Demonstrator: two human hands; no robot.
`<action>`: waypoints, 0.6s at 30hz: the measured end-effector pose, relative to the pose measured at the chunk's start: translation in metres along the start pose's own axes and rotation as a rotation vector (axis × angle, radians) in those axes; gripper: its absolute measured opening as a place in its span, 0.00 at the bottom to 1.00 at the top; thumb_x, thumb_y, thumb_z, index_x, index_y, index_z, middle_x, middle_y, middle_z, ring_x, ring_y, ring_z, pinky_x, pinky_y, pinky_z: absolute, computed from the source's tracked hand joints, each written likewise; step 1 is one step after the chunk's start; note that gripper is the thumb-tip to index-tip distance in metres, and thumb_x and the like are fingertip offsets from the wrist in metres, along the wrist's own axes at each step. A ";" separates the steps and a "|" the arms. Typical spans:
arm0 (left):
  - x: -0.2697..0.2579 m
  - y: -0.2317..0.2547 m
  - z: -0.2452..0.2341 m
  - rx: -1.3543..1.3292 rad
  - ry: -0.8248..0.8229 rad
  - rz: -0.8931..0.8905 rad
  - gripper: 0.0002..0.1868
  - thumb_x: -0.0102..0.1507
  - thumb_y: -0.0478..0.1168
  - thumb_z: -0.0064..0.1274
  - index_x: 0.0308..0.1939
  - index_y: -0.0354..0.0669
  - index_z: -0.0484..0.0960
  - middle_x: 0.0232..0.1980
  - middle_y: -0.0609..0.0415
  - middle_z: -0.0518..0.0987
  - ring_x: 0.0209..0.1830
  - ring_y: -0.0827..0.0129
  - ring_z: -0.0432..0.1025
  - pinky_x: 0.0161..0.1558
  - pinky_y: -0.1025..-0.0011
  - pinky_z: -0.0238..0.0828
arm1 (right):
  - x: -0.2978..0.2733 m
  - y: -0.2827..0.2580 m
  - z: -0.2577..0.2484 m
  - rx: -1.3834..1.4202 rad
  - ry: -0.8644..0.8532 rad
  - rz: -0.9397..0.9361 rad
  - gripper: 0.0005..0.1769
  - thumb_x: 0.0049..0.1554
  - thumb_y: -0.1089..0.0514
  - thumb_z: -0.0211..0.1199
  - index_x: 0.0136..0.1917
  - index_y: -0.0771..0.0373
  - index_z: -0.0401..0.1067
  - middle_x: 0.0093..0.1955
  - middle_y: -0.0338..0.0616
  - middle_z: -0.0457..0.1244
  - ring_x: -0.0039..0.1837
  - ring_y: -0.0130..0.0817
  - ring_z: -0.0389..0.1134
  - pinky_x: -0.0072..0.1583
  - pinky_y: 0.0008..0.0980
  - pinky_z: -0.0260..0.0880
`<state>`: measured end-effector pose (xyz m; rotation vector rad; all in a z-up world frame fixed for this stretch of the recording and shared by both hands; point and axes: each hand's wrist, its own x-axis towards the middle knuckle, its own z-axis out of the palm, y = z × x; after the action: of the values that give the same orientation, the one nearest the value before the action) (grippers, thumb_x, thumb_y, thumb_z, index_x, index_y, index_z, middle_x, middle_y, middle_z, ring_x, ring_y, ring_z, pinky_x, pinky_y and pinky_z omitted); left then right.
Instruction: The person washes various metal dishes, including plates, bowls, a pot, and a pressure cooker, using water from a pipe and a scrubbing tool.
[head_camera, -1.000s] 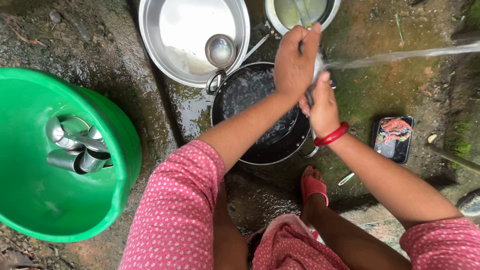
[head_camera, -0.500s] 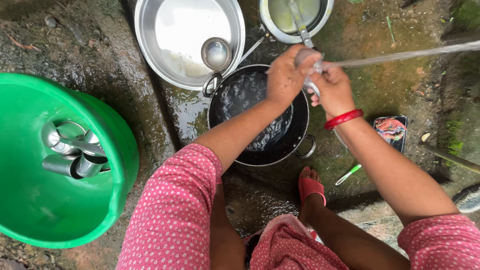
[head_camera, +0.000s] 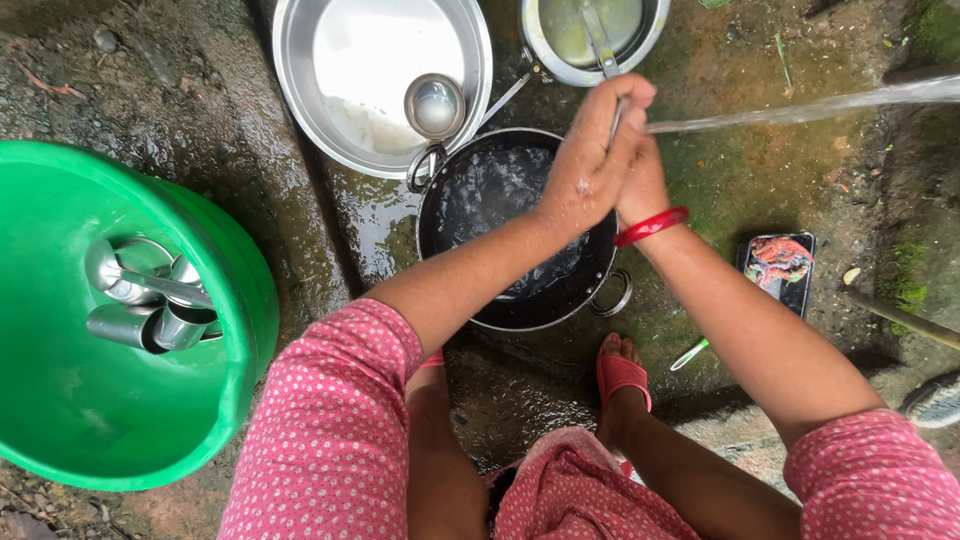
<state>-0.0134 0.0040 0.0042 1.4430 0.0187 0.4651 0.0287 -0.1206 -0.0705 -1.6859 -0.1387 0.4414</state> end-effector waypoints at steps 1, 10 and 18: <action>0.004 -0.001 0.000 0.086 0.039 0.018 0.11 0.78 0.43 0.37 0.57 0.41 0.70 0.51 0.49 0.74 0.58 0.61 0.72 0.70 0.64 0.67 | 0.000 -0.001 0.004 -0.044 -0.007 0.003 0.17 0.69 0.50 0.52 0.56 0.66 0.71 0.52 0.38 0.66 0.54 0.25 0.66 0.56 0.28 0.69; 0.046 0.002 -0.002 0.057 0.177 -0.405 0.29 0.75 0.55 0.43 0.27 0.37 0.64 0.27 0.51 0.61 0.28 0.69 0.58 0.31 0.67 0.60 | -0.010 -0.015 0.009 0.087 -0.022 -0.068 0.30 0.75 0.39 0.37 0.56 0.66 0.68 0.45 0.38 0.62 0.43 0.23 0.59 0.45 0.24 0.58; 0.044 -0.002 -0.014 -0.341 0.156 -0.680 0.28 0.68 0.60 0.46 0.31 0.37 0.82 0.24 0.55 0.76 0.11 0.75 0.66 0.14 0.73 0.64 | -0.020 -0.010 -0.008 0.505 -0.123 0.046 0.33 0.73 0.34 0.33 0.61 0.64 0.63 0.40 0.38 0.60 0.34 0.21 0.53 0.37 0.23 0.51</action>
<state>0.0229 0.0307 0.0117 0.9820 0.5160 0.0113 0.0152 -0.1332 -0.0558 -1.1688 -0.0702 0.5621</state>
